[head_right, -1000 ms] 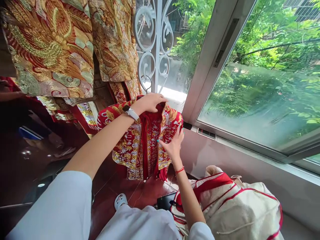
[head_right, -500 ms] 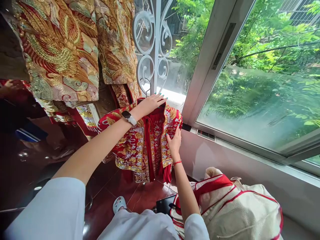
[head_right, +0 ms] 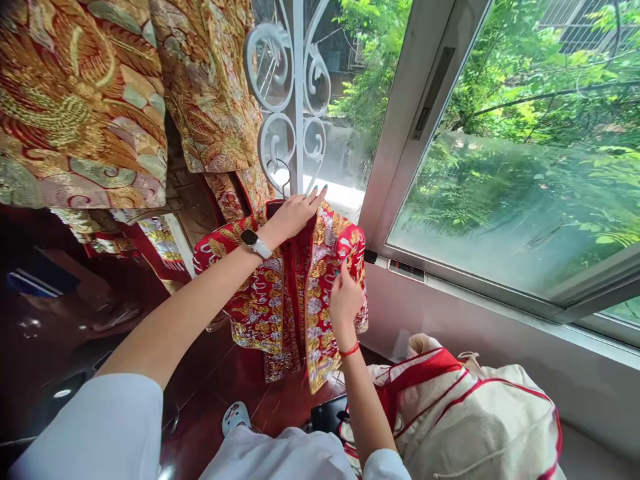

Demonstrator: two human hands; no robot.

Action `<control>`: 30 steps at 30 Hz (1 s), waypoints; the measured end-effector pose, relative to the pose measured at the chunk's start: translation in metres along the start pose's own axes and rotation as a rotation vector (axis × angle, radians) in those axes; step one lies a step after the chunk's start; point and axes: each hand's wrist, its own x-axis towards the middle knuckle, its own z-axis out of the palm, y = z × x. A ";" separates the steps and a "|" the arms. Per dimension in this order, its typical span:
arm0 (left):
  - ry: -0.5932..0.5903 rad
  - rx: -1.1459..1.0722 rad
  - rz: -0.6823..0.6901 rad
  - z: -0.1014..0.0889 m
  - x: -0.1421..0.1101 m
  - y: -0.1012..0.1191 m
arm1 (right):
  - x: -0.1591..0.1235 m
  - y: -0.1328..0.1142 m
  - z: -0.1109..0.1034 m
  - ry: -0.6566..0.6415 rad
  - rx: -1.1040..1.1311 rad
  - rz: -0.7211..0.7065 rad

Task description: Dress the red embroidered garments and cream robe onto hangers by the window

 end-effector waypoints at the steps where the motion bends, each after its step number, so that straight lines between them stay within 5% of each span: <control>1: -0.008 -0.006 0.004 -0.001 -0.001 0.000 | -0.002 -0.002 0.006 -0.050 -0.006 -0.010; 4: -0.008 -0.031 0.019 -0.002 -0.004 -0.003 | -0.004 -0.007 0.018 -0.200 0.005 -0.067; 10: 0.006 -0.096 -0.005 -0.001 -0.003 -0.005 | -0.005 -0.037 0.023 -0.018 0.074 -0.132; 16: 0.041 -0.134 -0.015 0.004 -0.001 -0.008 | 0.015 -0.058 0.043 -0.224 -0.123 -0.102; 20: 0.072 -0.114 -0.033 0.012 0.001 -0.009 | 0.032 -0.046 0.010 -0.419 -0.119 -0.215; 25: 0.115 -0.112 -0.064 0.021 0.005 -0.005 | 0.019 -0.034 -0.039 -0.308 -0.193 -0.240; 30: 0.035 -0.161 -0.082 0.016 0.002 -0.004 | 0.006 -0.061 0.005 -0.501 -0.275 -0.299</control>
